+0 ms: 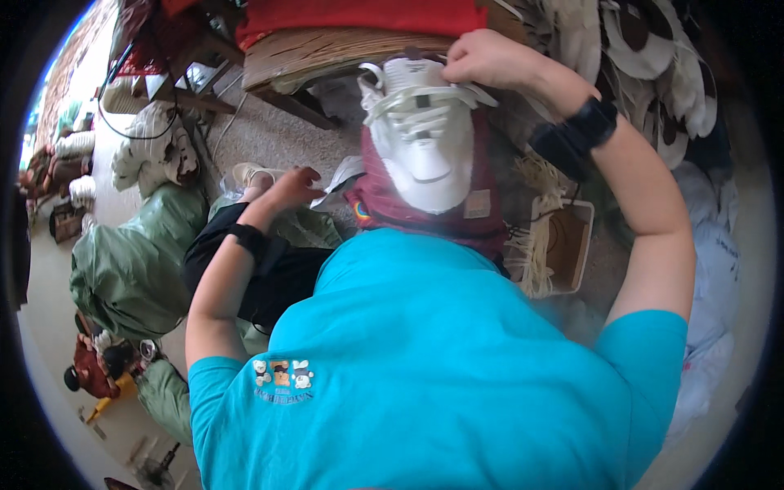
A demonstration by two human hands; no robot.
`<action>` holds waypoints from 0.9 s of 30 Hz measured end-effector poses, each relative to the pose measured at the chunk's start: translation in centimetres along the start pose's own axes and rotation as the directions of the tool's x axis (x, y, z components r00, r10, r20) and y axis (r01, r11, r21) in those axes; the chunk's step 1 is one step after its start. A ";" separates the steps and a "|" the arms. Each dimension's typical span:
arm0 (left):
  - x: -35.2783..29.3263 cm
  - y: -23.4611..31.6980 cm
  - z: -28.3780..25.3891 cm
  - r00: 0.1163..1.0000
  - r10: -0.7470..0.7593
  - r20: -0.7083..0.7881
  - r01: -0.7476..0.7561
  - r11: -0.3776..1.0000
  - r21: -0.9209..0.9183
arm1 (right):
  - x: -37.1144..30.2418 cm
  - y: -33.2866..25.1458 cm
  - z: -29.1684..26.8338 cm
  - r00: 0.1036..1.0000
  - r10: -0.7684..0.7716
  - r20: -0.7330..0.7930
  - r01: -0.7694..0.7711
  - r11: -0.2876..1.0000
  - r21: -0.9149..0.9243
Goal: The person threads white shoelaces through the eyelets of a white sneaker held on their lap. They pull the laces tight and adjust the fit, repeating the process for multiple shoes in a workshop setting.
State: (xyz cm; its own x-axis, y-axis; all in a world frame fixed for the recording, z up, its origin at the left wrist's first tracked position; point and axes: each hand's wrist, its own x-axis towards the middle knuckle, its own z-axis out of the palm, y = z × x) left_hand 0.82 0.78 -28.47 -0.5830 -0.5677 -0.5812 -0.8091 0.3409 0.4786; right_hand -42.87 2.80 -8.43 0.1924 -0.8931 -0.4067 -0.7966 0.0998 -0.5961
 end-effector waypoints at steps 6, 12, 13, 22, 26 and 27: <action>2.2 -0.8 7.3 0.992 -0.071 0.101 0.031 0.936 0.351 | 0.8 -1.9 2.2 0.839 -0.148 -0.523 0.282 0.941 0.186; 5.5 -5.8 11.0 0.967 -0.250 0.045 0.216 0.904 0.369 | -0.9 -5.3 2.1 0.734 -0.209 -0.647 0.383 0.913 0.139; 5.4 -5.1 10.1 0.971 -0.235 0.047 0.205 0.916 0.346 | -1.6 -5.4 2.1 0.757 -0.194 -0.624 0.375 0.911 0.172; -4.6 3.9 -2.5 0.883 -0.075 -0.464 0.075 0.997 -0.018 | -4.2 -8.4 5.0 0.965 -0.120 -0.235 0.228 0.828 0.513; -11.6 10.9 -9.7 0.774 0.074 -0.629 -0.024 0.996 0.087 | -2.0 -11.2 9.4 0.950 -0.266 0.164 0.086 0.727 0.681; -13.0 12.6 -10.0 0.718 0.198 -0.667 -0.094 0.978 0.189 | -1.3 -12.3 10.0 0.938 -0.292 0.189 0.085 0.719 0.690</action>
State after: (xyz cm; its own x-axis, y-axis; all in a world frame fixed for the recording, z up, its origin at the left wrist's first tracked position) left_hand -1.00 4.98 -8.30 -0.5297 -0.8402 0.1163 -0.7501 0.5281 0.3981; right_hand -27.57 7.12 -7.48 0.5208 -0.7839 -0.3381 -0.1606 0.2990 -0.9406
